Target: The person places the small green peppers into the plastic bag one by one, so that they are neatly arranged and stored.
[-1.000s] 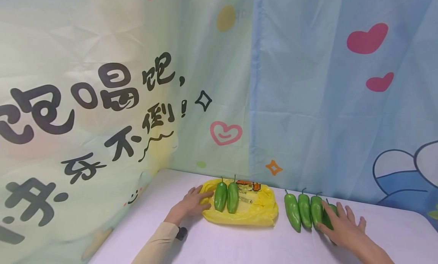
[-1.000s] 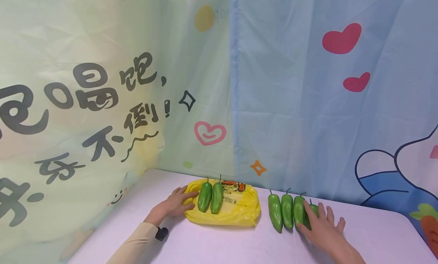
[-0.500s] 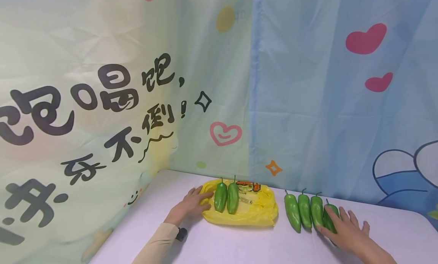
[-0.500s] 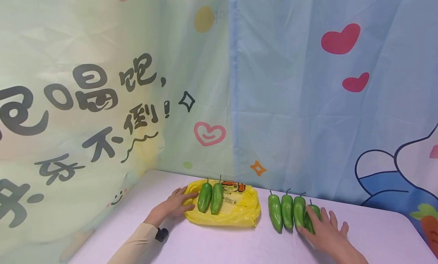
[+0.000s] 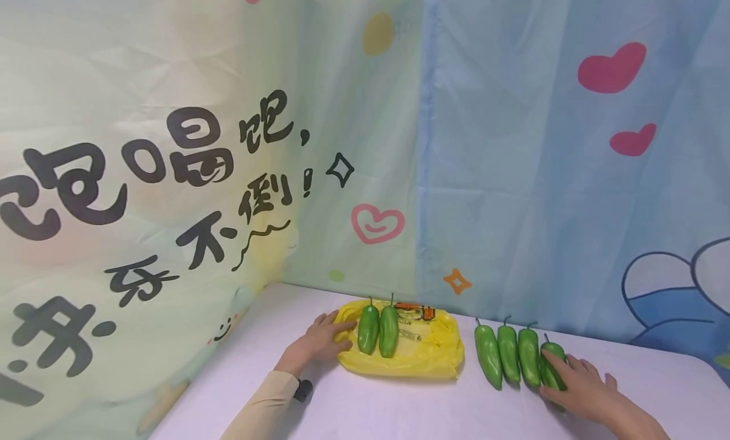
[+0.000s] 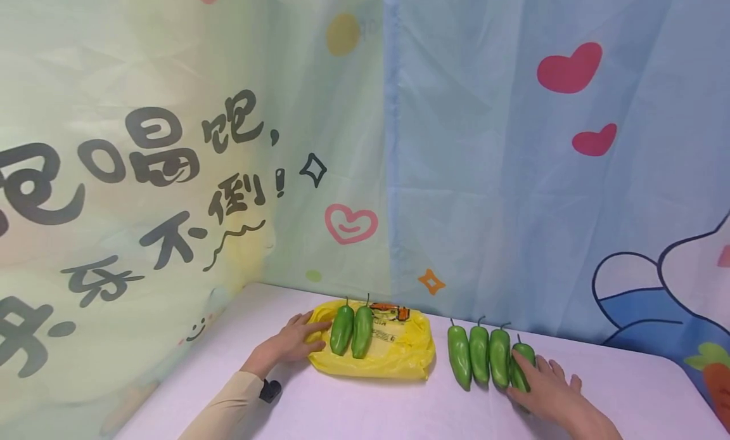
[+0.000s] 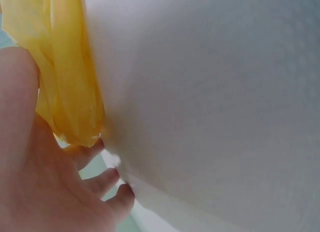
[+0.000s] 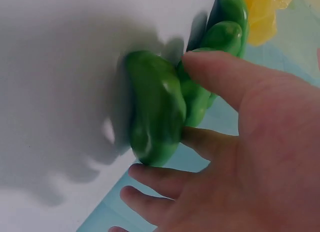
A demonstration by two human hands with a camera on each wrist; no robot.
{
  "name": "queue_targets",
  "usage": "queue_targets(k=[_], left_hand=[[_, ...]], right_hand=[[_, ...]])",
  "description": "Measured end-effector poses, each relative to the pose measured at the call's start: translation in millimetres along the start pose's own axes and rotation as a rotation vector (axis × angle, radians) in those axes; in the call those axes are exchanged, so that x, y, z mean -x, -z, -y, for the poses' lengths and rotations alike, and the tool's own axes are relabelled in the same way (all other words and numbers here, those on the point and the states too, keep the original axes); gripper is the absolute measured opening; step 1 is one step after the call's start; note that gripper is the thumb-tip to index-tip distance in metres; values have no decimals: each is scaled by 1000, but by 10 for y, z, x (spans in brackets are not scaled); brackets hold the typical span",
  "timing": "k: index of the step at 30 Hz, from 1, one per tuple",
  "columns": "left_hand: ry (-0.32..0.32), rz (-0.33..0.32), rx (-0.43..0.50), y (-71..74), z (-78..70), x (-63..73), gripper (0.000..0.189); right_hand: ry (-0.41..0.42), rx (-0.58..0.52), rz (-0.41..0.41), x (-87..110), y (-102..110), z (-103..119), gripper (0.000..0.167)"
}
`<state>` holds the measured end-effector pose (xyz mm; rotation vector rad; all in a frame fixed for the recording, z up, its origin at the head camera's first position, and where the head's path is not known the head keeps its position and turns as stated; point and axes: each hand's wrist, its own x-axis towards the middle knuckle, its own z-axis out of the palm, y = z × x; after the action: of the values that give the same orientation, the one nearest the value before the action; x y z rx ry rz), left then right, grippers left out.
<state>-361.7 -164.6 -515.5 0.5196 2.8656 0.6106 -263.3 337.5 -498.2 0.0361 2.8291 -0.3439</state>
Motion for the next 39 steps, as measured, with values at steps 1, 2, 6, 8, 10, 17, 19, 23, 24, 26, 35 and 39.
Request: queue_targets(k=[1,2,6,8,10,17,19,23,24,26,35,39], left_hand=[[2,0,1,-3,3,1,53],[5,2,-1,-9,6,3,53],[11,12,0,-38,8,25,53],[5,9,-4,-47,4,40,52],[0,4,-4,-47,-3,54,52],[-2,5,-8,-31,-5,41,51],[3,8,-11,-32,-3,31,52],[5,7,-19,-26,-6,17,52],[8,8,-20,-22,-10,16,52],[8,5,-21,-9,-17,13,51],[21,8,-19,3,-25,18,51],[22,6,-15,12,-38,29,50]], right_hand=[[5,1,-8,-17,-7,-4,96],[10,1,-19,-31,-20,-11,93],[14,6,-47,-69,-60,-23,84],[7,4,-52,-78,-78,-29,81],[0,-3,-57,-91,-85,-33,79],[-9,-43,-64,-158,-99,-82,76],[-10,-52,-66,-177,-98,-94,76],[-17,-55,-73,-196,-85,-100,76],[-17,-56,-75,-196,-80,-97,76],[-18,-56,-81,-189,-65,-81,76],[14,-51,-111,-128,7,-23,76],[42,-47,-135,-113,44,-12,76]])
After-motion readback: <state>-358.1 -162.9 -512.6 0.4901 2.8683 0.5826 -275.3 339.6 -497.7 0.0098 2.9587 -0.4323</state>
